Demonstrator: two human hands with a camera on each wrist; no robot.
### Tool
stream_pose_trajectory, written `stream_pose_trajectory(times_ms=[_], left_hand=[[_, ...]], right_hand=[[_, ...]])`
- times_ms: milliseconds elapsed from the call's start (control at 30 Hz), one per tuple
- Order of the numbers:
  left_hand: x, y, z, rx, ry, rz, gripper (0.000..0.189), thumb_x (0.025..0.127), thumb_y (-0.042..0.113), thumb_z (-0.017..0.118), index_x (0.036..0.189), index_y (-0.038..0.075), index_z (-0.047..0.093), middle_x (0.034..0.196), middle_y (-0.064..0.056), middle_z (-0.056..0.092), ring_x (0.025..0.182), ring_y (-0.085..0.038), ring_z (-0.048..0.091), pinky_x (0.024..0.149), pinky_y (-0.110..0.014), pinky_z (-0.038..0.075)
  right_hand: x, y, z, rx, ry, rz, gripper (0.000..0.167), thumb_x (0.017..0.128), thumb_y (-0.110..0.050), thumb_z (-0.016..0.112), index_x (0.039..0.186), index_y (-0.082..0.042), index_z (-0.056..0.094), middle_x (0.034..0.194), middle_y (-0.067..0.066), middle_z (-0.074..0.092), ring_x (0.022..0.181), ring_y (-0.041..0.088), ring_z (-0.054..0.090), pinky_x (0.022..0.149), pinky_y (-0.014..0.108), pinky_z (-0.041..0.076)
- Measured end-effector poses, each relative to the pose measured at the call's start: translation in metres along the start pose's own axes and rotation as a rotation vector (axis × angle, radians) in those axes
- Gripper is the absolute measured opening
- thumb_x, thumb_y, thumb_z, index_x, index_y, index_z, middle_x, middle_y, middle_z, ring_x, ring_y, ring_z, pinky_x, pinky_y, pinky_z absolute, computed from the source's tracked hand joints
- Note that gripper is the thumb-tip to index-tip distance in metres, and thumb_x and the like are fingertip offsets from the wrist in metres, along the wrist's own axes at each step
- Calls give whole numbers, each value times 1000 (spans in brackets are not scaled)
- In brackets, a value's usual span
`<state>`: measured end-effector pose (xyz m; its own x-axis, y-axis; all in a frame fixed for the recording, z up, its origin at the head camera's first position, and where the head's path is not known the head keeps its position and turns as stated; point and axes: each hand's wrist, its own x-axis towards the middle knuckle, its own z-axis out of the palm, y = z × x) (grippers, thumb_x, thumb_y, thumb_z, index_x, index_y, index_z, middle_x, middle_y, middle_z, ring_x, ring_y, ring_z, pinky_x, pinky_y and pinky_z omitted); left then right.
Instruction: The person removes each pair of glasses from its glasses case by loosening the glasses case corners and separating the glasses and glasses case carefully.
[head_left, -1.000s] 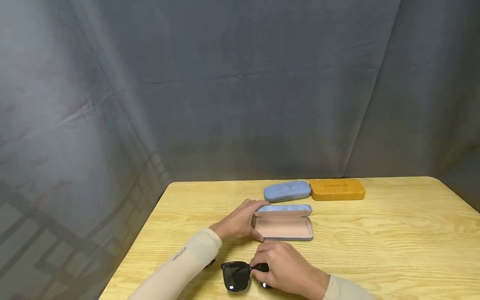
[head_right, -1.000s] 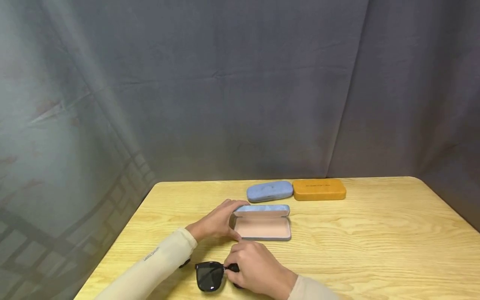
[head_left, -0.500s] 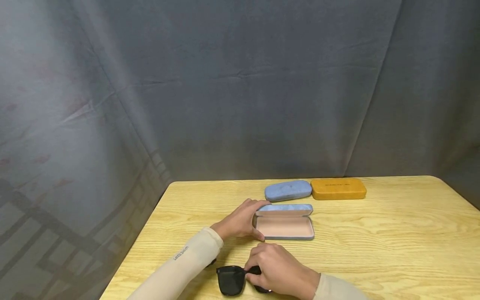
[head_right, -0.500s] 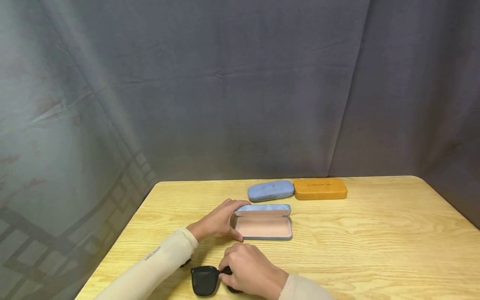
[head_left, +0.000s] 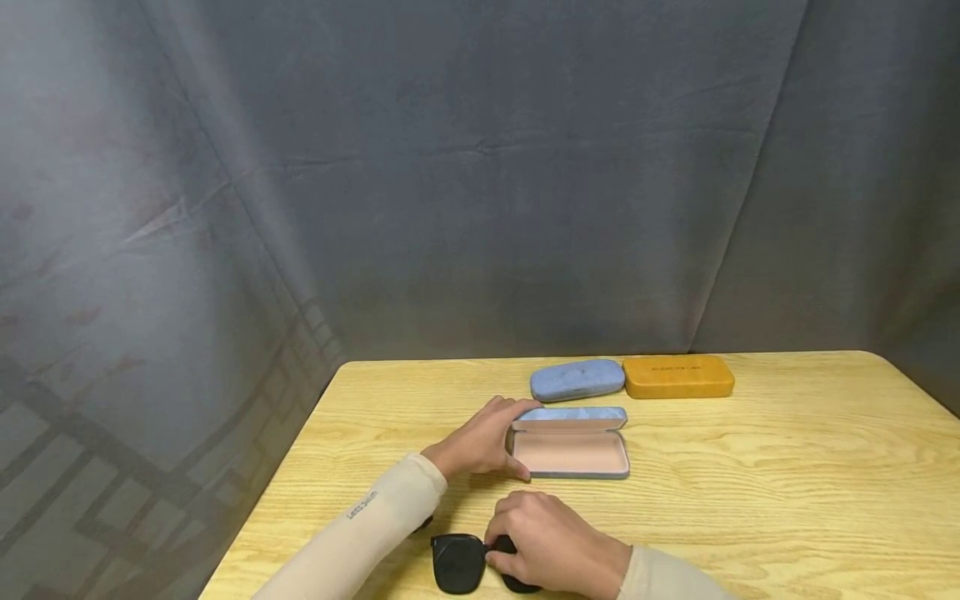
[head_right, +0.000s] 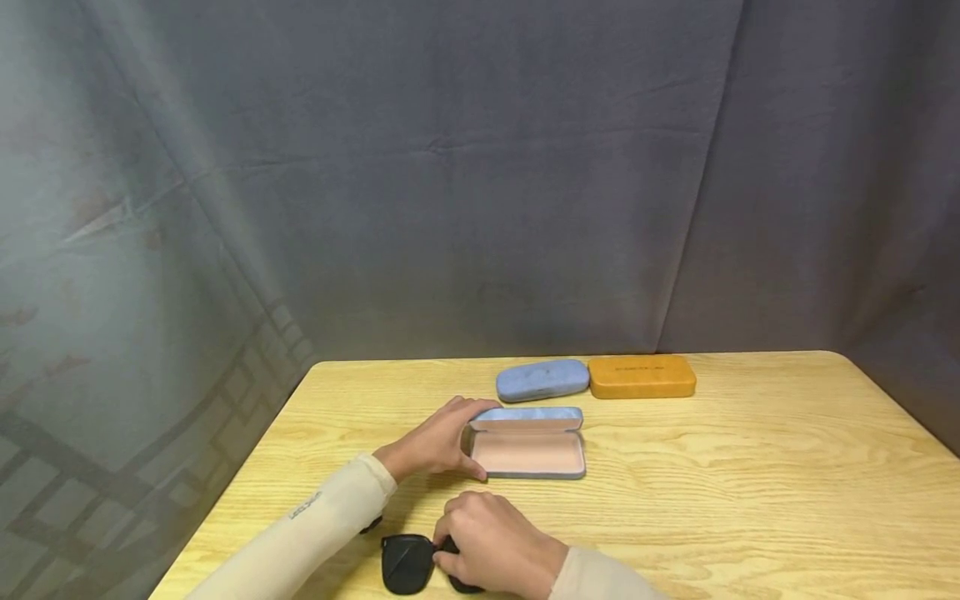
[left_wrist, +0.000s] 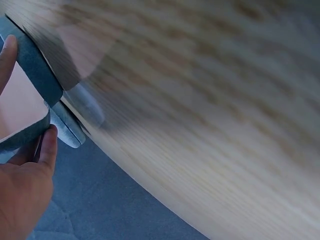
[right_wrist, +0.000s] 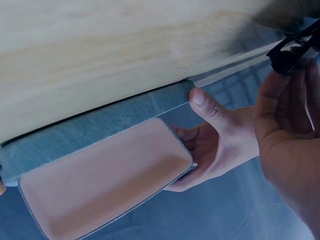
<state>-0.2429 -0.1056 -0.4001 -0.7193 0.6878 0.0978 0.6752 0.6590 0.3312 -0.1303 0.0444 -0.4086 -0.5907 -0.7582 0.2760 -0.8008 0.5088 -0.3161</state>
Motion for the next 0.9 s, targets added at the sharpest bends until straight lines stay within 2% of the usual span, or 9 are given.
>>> stream_pose_trajectory(times_ms=[200, 300, 367, 533, 600, 667, 767, 900], left_hand=[[-1, -1, 0, 13, 4, 5, 100, 67, 42, 90, 152, 25, 38, 118, 3, 64, 120, -14, 51, 111, -37, 42], [0, -1, 1, 11, -2, -5, 99, 70, 39, 90, 152, 24, 38, 133, 2, 60, 122, -15, 51, 108, -36, 45], [0, -2, 1, 11, 1, -5, 97, 71, 36, 90, 152, 22, 39, 141, 1, 56, 124, -15, 50, 109, -37, 44], [1, -4, 1, -4, 15, 21, 96, 69, 37, 91, 150, 22, 41, 141, 1, 57, 126, -15, 54, 110, -37, 43], [1, -4, 1, -25, 10, 23, 97, 69, 39, 91, 150, 22, 41, 141, 1, 56, 128, -15, 54, 110, -36, 44], [1, -4, 1, -51, -1, 19, 97, 69, 40, 90, 150, 21, 40, 142, 0, 55, 125, -15, 56, 105, -33, 48], [0, -3, 1, -72, -10, 11, 97, 69, 41, 90, 150, 21, 40, 142, 0, 54, 119, -13, 57, 101, -31, 49], [0, -2, 0, -89, -15, -5, 97, 69, 40, 90, 151, 21, 40, 138, -1, 56, 112, -12, 56, 97, -29, 49]], right_hand=[[-3, 3, -3, 21, 27, 17, 17, 88, -38, 75, 92, -22, 79, 89, -16, 69, 80, -8, 60, 71, 14, 51], [-6, 8, -8, -2, 87, 31, 21, 91, -43, 71, 90, -23, 78, 87, -16, 69, 79, -7, 59, 71, 16, 51], [-10, 14, -10, -55, 177, 25, 23, 92, -45, 69, 88, -25, 77, 86, -16, 68, 80, -6, 60, 72, 19, 52], [-20, 46, -21, -199, 499, 8, 14, 88, -40, 74, 86, -27, 74, 87, -16, 69, 84, 1, 63, 76, 24, 53], [-23, 63, -29, -212, 596, 41, 10, 85, -34, 78, 88, -25, 73, 89, -14, 69, 87, 5, 64, 79, 27, 52], [-26, 79, -38, -212, 647, 108, 13, 84, -30, 79, 92, -23, 71, 95, -10, 70, 94, 10, 63, 86, 34, 50], [-31, 102, -51, -151, 640, 248, 19, 86, -28, 78, 100, -17, 69, 101, -3, 69, 101, 18, 60, 94, 42, 45], [-36, 124, -62, -53, 527, 419, 30, 96, -38, 66, 112, -13, 68, 113, 4, 68, 110, 26, 59, 99, 51, 44]])
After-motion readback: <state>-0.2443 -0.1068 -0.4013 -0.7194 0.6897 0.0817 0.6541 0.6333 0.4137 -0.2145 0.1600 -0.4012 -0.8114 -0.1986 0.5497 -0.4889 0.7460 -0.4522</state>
